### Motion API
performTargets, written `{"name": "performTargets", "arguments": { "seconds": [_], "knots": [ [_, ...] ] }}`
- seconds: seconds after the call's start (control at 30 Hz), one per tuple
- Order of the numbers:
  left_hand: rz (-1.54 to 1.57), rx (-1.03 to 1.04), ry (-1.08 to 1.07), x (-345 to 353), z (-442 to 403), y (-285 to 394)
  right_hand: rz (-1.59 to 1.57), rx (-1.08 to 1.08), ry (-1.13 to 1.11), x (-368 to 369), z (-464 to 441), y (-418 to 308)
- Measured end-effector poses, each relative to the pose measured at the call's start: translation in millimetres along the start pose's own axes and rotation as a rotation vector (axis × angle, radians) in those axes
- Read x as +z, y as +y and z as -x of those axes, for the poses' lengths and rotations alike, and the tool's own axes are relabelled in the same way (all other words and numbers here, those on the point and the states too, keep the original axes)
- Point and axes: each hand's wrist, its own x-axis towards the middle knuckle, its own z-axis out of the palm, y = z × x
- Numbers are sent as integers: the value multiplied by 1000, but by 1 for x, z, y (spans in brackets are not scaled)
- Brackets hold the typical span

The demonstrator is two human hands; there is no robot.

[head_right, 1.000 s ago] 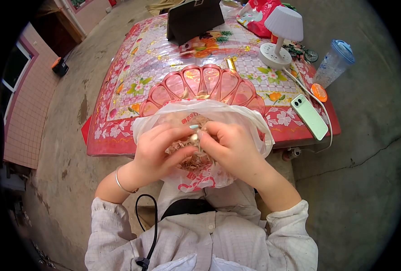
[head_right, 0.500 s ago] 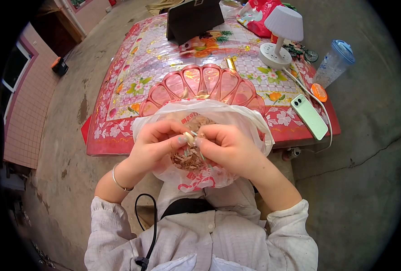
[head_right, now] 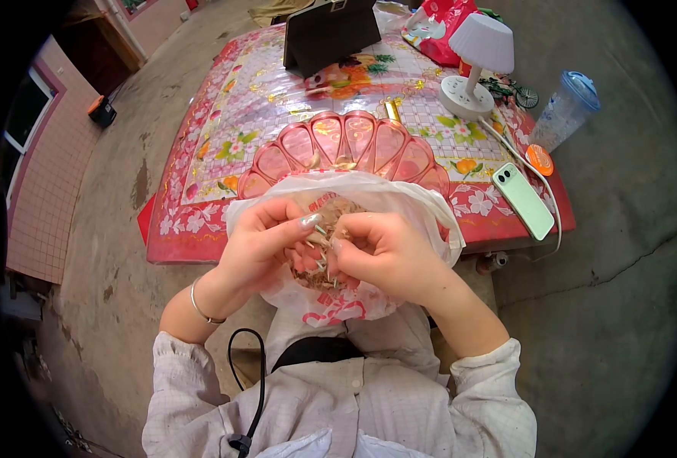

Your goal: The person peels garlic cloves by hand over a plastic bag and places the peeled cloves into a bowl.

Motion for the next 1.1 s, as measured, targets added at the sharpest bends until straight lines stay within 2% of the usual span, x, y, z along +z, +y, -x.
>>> {"name": "performTargets", "arguments": {
  "seconds": [0.13,0.2,0.23,0.3,0.33,0.4,0.43,0.5,0.57,0.67,0.73,0.77,0.83,0.87,0.93,1.03,1.07,1.1],
  "knots": [
    [133,-33,34,-6,0,-3,39,-5,18,-5,3,-1],
    [143,-18,49,-6,0,-2,639,-116,145,-9,5,-4],
    [151,-4,62,-6,0,-2,639,-115,144,-10,3,-3],
    [115,28,82,-4,-2,-4,1047,-289,297,-10,0,0],
    [76,62,102,-2,-2,-5,1046,-288,297,-8,-1,1],
    [-26,101,119,1,0,-4,941,-463,328,-4,-1,3],
    [-128,140,136,3,1,-4,941,-462,328,0,1,3],
    [-210,199,106,7,2,-4,564,-284,259,9,5,0],
    [-292,260,74,8,2,-6,574,-337,278,11,1,5],
    [-115,229,16,8,1,-4,604,-444,330,7,-1,10],
    [172,104,-66,9,4,4,623,-491,367,5,-1,10],
    [172,102,-68,9,3,-1,609,-526,383,5,-2,10],
    [-143,407,-89,7,0,-15,595,-561,399,5,-2,10],
    [-143,406,-89,5,0,-17,622,-545,411,5,-1,10],
    [-376,405,3,4,-1,-18,649,-528,423,6,0,12],
    [-448,424,14,0,-3,-18,693,-488,446,10,1,13],
    [-449,424,14,-1,-5,-18,606,-423,463,12,1,11],
    [-519,561,33,-1,-8,-17,518,-357,479,13,2,9]
  ]
}}
